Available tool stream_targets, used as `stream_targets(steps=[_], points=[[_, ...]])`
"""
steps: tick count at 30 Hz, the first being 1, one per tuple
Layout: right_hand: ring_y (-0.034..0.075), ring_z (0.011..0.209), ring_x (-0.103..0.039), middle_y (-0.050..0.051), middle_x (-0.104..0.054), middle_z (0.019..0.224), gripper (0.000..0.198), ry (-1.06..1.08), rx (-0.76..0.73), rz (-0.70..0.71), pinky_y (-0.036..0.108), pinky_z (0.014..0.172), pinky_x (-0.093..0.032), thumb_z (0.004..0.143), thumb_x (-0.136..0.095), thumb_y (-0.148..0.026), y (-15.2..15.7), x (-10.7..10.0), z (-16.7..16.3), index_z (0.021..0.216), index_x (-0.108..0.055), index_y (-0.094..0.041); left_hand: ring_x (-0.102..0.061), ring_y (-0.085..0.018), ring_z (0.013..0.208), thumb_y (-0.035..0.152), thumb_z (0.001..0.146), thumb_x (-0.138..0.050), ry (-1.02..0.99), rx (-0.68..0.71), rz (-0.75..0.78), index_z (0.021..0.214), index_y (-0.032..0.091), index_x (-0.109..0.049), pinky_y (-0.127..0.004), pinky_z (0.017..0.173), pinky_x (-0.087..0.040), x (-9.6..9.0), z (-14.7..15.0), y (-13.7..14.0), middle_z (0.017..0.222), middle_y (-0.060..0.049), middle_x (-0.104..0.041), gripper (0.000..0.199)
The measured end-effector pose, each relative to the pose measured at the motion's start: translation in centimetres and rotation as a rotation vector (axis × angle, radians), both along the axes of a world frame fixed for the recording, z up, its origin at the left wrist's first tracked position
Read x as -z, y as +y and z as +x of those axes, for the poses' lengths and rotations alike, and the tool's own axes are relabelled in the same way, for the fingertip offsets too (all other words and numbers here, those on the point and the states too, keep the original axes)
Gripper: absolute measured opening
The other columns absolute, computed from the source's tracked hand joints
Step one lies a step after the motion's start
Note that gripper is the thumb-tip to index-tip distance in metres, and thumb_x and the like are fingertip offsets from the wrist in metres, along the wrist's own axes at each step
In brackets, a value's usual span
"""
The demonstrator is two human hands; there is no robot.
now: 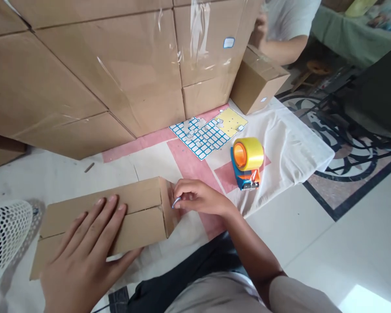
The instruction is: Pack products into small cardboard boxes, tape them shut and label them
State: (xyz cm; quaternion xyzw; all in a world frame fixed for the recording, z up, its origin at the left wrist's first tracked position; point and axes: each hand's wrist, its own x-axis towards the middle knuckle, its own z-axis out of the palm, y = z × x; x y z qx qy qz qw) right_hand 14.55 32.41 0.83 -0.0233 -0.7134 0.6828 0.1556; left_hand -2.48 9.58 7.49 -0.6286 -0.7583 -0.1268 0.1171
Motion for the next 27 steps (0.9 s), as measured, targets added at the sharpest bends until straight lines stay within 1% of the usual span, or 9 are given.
stream_targets(steps=[2,5,8,11,16,20,25,27], points=[[0.015,0.079,-0.054,0.001,-0.058,0.086,0.02,0.008,0.015,-0.003,0.027,0.072,-0.043,0.093,-0.071,-0.036,0.0,0.2,-0.2,0.087,-0.063,-0.019,-0.05,-0.032,0.141,0.046,0.09,-0.068,0.016,0.01,0.028,0.158,0.025,-0.034,-0.048,0.122,-0.035,-0.1,0.1,0.1,0.156,-0.007,-0.048,0.079],[0.014,0.079,-0.054,0.0,-0.057,0.085,0.02,0.004,0.015,0.006,0.026,0.071,-0.042,0.093,-0.07,-0.036,-0.1,0.5,-0.5,0.086,-0.062,-0.019,-0.05,-0.032,0.141,0.042,0.088,-0.071,0.028,0.012,0.035,0.158,0.024,-0.034,-0.047,0.121,-0.035,-0.1,0.3,0.2,0.156,-0.008,-0.049,0.08],[0.015,0.082,-0.055,0.001,-0.057,0.088,0.018,-0.002,-0.003,0.025,0.027,0.076,-0.043,0.094,-0.069,-0.034,-0.2,0.9,-0.6,0.087,-0.062,-0.019,-0.05,-0.032,0.14,0.042,0.088,-0.071,0.014,-0.004,0.041,0.157,0.024,-0.035,-0.048,0.121,-0.035,-0.1,0.4,0.3,0.155,-0.008,-0.05,0.08],[0.015,0.084,-0.056,0.001,-0.057,0.089,0.02,0.0,-0.009,0.02,0.028,0.079,-0.044,0.095,-0.068,-0.036,-0.2,1.0,-0.6,0.088,-0.061,-0.019,-0.051,-0.032,0.14,0.043,0.088,-0.071,0.017,0.007,0.049,0.157,0.024,-0.036,-0.048,0.122,-0.035,0.0,0.4,0.3,0.154,-0.008,-0.05,0.08],[0.016,0.087,-0.057,0.002,-0.058,0.09,0.023,-0.03,-0.061,-0.04,0.028,0.08,-0.045,0.097,-0.065,-0.039,-0.1,1.1,-0.4,0.087,-0.059,-0.02,-0.05,-0.033,0.14,0.044,0.089,-0.069,0.027,0.004,0.029,0.159,0.026,-0.032,-0.049,0.122,-0.035,0.0,0.3,0.1,0.157,-0.007,-0.047,0.08],[0.015,0.086,-0.055,0.001,-0.055,0.09,0.02,-0.005,-0.038,0.012,0.028,0.08,-0.043,0.097,-0.065,-0.036,-0.3,1.5,-0.5,0.087,-0.058,-0.02,-0.048,-0.032,0.142,0.041,0.093,-0.064,0.031,-0.017,-0.028,0.16,0.031,-0.024,-0.05,0.122,-0.036,-0.1,0.2,-0.1,0.162,-0.002,-0.039,0.079],[0.015,0.082,-0.054,0.0,-0.055,0.087,0.024,-0.003,-0.006,-0.042,0.028,0.077,-0.043,0.095,-0.067,-0.041,-0.9,1.9,-0.6,0.087,-0.058,-0.02,-0.051,-0.033,0.14,0.044,0.087,-0.072,0.038,0.022,0.057,0.158,0.024,-0.034,-0.048,0.122,-0.036,0.2,0.1,0.1,0.156,-0.009,-0.049,0.083],[0.015,0.08,-0.054,0.0,-0.055,0.089,0.027,-0.035,0.019,-0.09,0.028,0.075,-0.044,0.093,-0.069,-0.044,-1.2,2.0,-0.7,0.087,-0.059,-0.02,-0.05,-0.032,0.14,0.043,0.086,-0.073,0.05,0.025,0.066,0.158,0.023,-0.035,-0.048,0.122,-0.035,0.3,0.1,0.1,0.155,-0.01,-0.049,0.083]])
